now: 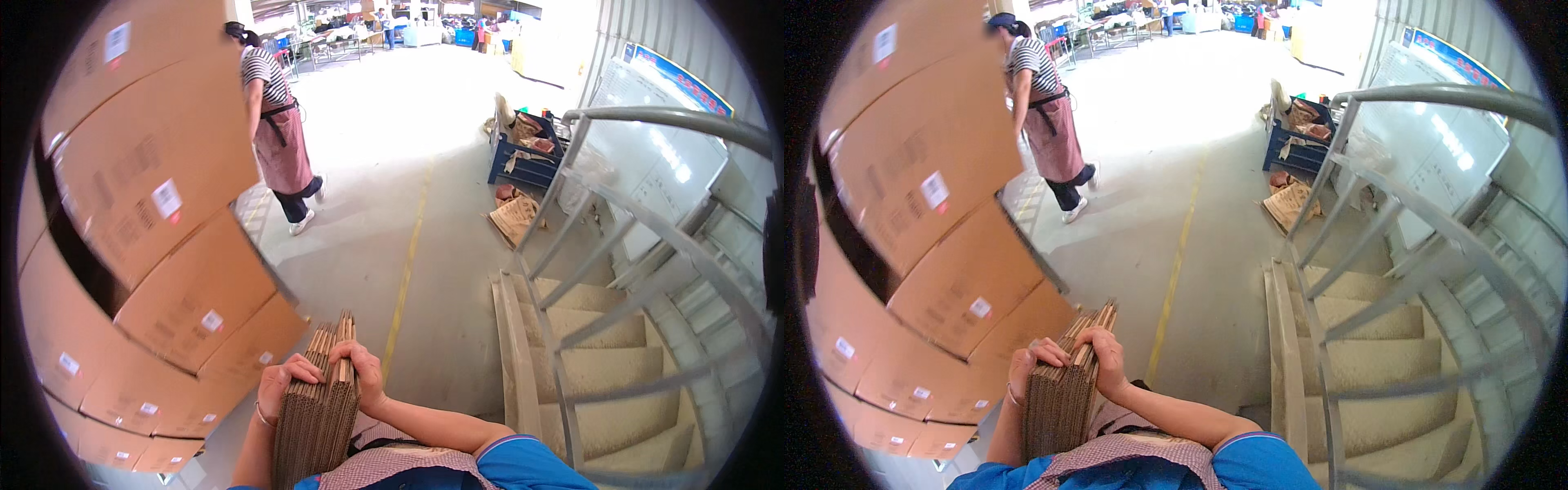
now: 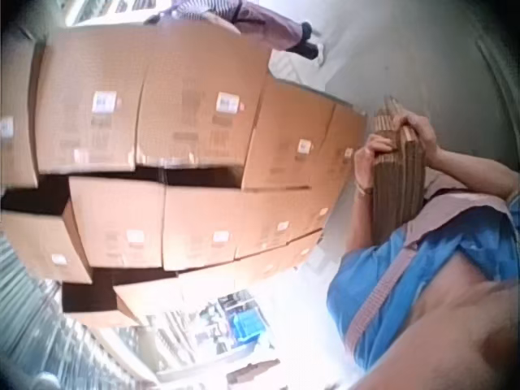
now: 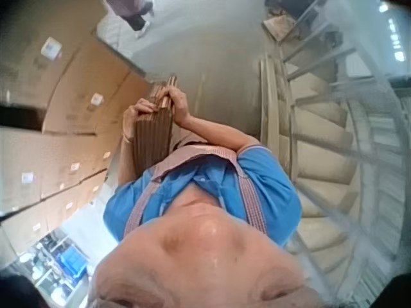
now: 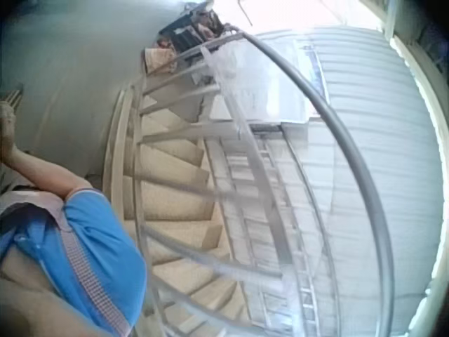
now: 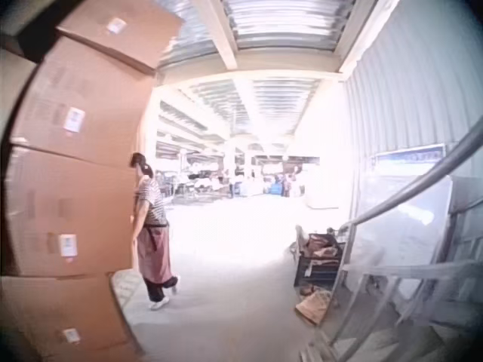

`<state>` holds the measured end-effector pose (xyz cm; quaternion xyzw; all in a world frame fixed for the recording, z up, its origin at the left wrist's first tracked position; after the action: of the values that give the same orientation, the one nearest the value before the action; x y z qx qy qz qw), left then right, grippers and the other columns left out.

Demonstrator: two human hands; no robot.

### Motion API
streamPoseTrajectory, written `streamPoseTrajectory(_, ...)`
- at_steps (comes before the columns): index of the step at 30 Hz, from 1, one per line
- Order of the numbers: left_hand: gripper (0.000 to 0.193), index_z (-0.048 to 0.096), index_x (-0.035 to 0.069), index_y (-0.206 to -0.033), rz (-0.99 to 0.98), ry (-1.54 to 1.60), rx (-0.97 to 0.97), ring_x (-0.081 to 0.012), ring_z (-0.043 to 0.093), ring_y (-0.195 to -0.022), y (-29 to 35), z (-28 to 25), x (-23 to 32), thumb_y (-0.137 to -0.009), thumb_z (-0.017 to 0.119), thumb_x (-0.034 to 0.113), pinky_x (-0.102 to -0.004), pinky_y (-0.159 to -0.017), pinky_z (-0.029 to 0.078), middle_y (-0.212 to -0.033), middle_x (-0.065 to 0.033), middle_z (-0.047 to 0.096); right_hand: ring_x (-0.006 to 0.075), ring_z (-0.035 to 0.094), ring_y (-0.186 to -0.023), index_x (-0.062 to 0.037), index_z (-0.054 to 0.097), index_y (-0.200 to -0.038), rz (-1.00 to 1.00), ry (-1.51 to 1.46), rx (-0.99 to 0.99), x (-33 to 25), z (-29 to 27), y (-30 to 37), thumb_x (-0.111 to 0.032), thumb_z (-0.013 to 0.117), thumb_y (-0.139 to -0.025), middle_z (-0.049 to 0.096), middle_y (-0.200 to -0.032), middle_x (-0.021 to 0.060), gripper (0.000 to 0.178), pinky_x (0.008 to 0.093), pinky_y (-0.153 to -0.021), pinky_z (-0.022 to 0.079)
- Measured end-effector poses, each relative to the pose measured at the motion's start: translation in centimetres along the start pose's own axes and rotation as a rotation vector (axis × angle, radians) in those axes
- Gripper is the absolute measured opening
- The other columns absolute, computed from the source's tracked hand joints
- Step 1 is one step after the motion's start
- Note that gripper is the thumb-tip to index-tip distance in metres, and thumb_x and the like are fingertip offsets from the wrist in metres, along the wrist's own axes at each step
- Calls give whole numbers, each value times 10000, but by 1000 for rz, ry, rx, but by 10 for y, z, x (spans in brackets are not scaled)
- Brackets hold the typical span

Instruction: The person walks through a warehouse, picks up flat cardboard sheets, and assembles them into boxes. They use a tape dispenser to seal the boxes and place them on the floor.

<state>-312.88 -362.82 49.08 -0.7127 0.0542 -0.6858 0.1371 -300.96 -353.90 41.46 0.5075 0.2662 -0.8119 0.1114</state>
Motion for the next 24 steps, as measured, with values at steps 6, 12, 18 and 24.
streamPoseTrajectory(6,485,660,-26,-803,-47,-58,16,-238,544,-860,-160,-2,-98,-957,387,344,-370,-849,412,-876,-172,669,206,527,-860,15,548,-791,26,14,5,64,-95,-141,-258,302,-957,570,-875,110,404,288,-848,383)
streamPoseTrajectory(12,491,658,-28,-778,-83,2,50,-236,549,-849,-325,-13,-139,-961,387,336,-360,-841,415,-860,-179,669,195,514,-890,22,548,-797,81,-50,-17,86,-164,-302,-275,298,-961,566,-877,101,421,299,-871,372)
streamPoseTrajectory(18,509,648,-30,-748,-51,-29,63,-241,565,-823,-483,-14,-198,-962,382,348,-361,-816,424,-848,-200,665,220,516,-891,14,539,-806,106,-83,-4,129,-240,-444,-263,322,-948,565,-869,107,380,306,-896,366)
streamPoseTrajectory(24,508,642,-37,-745,-14,-72,87,-251,568,-812,-650,5,-258,-956,383,346,-369,-785,435,-834,-212,661,229,523,-866,11,535,-786,79,-80,30,158,-336,-596,-243,322,-942,566,-857,100,366,313,-880,362)
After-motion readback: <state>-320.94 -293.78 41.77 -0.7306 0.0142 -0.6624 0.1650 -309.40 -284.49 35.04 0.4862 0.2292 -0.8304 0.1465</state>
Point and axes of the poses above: each hand's wrist, its own y-axis away from the middle knuckle, its own z-axis out of the palm, x = y × z, the point moved 4 cm from there along -y, towards the middle knuckle
